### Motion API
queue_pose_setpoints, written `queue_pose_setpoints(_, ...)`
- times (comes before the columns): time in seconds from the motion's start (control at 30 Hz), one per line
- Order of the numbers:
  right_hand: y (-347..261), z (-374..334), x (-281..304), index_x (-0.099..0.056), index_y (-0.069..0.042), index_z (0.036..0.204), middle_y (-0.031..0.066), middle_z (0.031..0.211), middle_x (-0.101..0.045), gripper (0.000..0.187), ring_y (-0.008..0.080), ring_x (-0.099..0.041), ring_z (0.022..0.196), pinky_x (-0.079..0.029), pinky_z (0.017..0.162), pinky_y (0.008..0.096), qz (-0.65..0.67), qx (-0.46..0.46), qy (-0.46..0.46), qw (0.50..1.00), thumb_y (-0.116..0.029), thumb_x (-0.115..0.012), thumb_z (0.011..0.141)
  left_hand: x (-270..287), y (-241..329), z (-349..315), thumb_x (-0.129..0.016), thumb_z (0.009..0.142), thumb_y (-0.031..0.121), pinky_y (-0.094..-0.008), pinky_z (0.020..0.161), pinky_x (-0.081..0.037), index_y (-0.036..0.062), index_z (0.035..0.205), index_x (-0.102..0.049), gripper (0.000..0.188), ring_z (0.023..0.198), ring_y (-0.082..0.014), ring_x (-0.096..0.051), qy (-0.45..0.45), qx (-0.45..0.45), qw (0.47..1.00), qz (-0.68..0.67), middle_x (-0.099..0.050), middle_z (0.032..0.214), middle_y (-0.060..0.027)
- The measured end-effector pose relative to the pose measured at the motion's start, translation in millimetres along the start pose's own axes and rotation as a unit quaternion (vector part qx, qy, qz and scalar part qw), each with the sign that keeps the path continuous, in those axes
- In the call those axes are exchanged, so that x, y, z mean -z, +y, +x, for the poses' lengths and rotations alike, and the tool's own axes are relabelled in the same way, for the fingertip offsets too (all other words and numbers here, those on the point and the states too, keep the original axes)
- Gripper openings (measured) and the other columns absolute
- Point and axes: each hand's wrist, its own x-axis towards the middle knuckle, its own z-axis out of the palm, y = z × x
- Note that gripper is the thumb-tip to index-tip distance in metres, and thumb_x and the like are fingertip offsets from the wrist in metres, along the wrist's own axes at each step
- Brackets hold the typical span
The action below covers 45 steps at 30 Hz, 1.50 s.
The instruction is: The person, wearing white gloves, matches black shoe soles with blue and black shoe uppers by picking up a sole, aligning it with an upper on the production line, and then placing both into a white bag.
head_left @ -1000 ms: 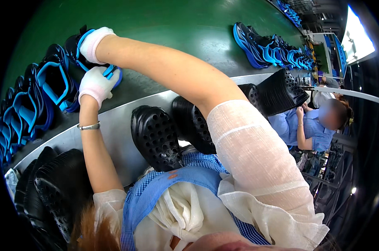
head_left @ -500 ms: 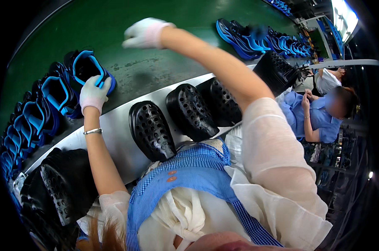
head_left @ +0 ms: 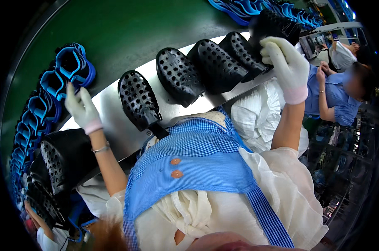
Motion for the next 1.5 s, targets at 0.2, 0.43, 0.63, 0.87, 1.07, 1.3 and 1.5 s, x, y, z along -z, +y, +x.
queue_pose_setpoints(0.2,32,-49,16,-0.068,0.003,0.098,0.0054,0.076,-0.066,0.015,0.0078,-0.061,0.067,-0.049,0.063,0.0200,0.077,-0.109,0.027,0.991,-0.005,-0.058,0.091,-17,39,-82,-0.044,0.100,0.023,-0.0341,0.100,-0.040,0.0019,0.135,-0.048,0.041,0.115,-0.0243,-0.053,-0.107,0.121,0.974,-0.161,-0.055,0.126,-0.0172)
queue_pose_setpoints(0.43,49,-80,-7,-0.067,0.003,0.095,0.0051,0.077,-0.065,0.013,0.0082,-0.061,0.068,-0.048,0.061,0.0211,0.087,-0.109,-0.091,0.986,-0.003,-0.058,0.088,-46,56,-98,-0.039,0.100,0.025,-0.0358,0.101,-0.039,0.0006,0.132,-0.050,0.041,0.114,-0.0268,-0.054,-0.086,0.035,0.985,-0.146,-0.056,0.124,-0.0180)
queue_pose_setpoints(0.63,34,-100,-97,-0.068,-0.002,0.088,0.0142,0.083,-0.066,0.010,0.0271,-0.065,0.073,-0.051,0.069,0.0319,0.099,0.039,-0.303,0.947,-0.007,-0.066,0.080,-6,41,-98,-0.052,0.092,0.014,-0.0373,0.085,-0.048,0.0034,0.123,-0.056,0.033,0.093,-0.0284,-0.060,-0.084,0.017,0.988,-0.127,-0.062,0.104,-0.0162)
queue_pose_setpoints(0.87,13,-122,-177,-0.068,-0.005,0.091,0.0124,0.087,-0.067,0.012,0.0289,-0.065,0.079,-0.051,0.072,0.0344,0.117,0.166,-0.459,0.865,-0.012,-0.067,0.082,151,25,-170,-0.048,0.096,0.009,-0.0212,0.065,-0.049,-0.0006,0.112,-0.064,0.025,0.076,-0.0090,-0.061,-0.123,0.157,0.978,-0.062,-0.063,0.094,-0.0061)
queue_pose_setpoints(1.07,5,-136,-204,-0.066,-0.004,0.094,0.0132,0.089,-0.066,0.012,0.0301,-0.064,0.080,-0.051,0.072,0.0348,0.091,0.236,-0.466,0.848,-0.011,-0.064,0.084,276,1,-281,-0.055,0.094,0.023,-0.0228,0.056,-0.046,0.0047,0.097,-0.070,0.024,0.061,-0.0069,-0.058,0.131,0.493,0.860,-0.014,-0.066,0.079,-0.0061)
queue_pose_setpoints(1.3,-7,-130,-213,-0.067,-0.002,0.099,0.0151,0.093,-0.067,0.015,0.0284,-0.065,0.084,-0.050,0.075,0.0330,0.042,0.178,-0.508,0.841,-0.011,-0.060,0.089,344,-4,-406,-0.053,0.091,0.030,-0.0245,0.050,-0.042,0.0020,0.081,-0.069,0.033,0.051,-0.0068,-0.053,0.215,0.575,0.762,0.205,-0.058,0.059,-0.0039)
queue_pose_setpoints(1.5,-10,-130,-221,-0.066,-0.002,0.100,0.0161,0.095,-0.067,0.017,0.0293,-0.065,0.087,-0.050,0.077,0.0335,0.011,0.157,-0.537,0.829,-0.013,-0.057,0.091,368,-23,-480,-0.056,0.088,0.025,-0.0345,0.069,-0.048,0.0028,0.082,-0.069,0.026,0.071,-0.0226,-0.061,0.276,0.471,0.715,0.437,-0.066,0.081,-0.0117)
